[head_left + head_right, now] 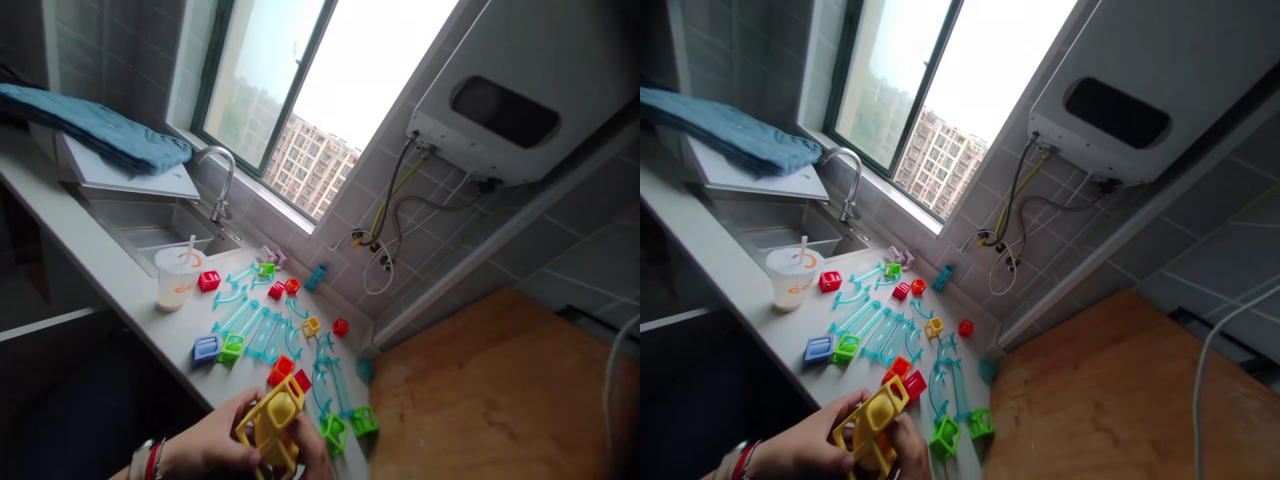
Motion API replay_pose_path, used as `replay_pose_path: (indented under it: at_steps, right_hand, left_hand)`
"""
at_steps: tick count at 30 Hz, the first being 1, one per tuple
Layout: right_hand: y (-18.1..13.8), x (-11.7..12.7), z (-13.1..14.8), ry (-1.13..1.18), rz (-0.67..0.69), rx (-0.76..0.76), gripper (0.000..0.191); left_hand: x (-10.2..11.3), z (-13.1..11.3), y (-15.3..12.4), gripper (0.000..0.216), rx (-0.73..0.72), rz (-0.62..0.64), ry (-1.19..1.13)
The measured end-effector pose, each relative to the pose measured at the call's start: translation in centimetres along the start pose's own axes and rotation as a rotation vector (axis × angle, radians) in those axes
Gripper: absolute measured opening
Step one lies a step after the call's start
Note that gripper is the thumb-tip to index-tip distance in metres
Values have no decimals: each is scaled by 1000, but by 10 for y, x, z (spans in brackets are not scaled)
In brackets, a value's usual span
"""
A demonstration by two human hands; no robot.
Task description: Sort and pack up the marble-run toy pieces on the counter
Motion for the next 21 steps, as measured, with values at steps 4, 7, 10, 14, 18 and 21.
replay_pose_path:
  at_steps: [4,7,10,14,18,21]
  right_hand:
    - [-20,11,-6,130,-328,39,61]
    - [-27,23,-21,161,-493,27,64]
    - [-26,34,-30,112,-479,-37,56]
    - [-15,51,-19,81,-228,-116,51]
    - [22,79,-2,-64,-224,-144,51]
    - [75,99,1,-310,-258,-130,42]
  left_hand:
    - [-19,-35,23,71,16,143,29]
    - [-26,-47,42,67,21,195,131]
    - [-32,-57,56,63,41,250,256]
    - [-29,-97,65,54,-2,294,355]
    - [8,-150,60,52,-209,104,351]
    - [47,-163,54,58,-341,-124,311]
Point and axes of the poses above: each hand's wrist, its own y-axis towards the middle knuckle, its own x-axis out of the back of the hand, z = x × y, the point moved 4 cm from there along y, towards the middle knuckle
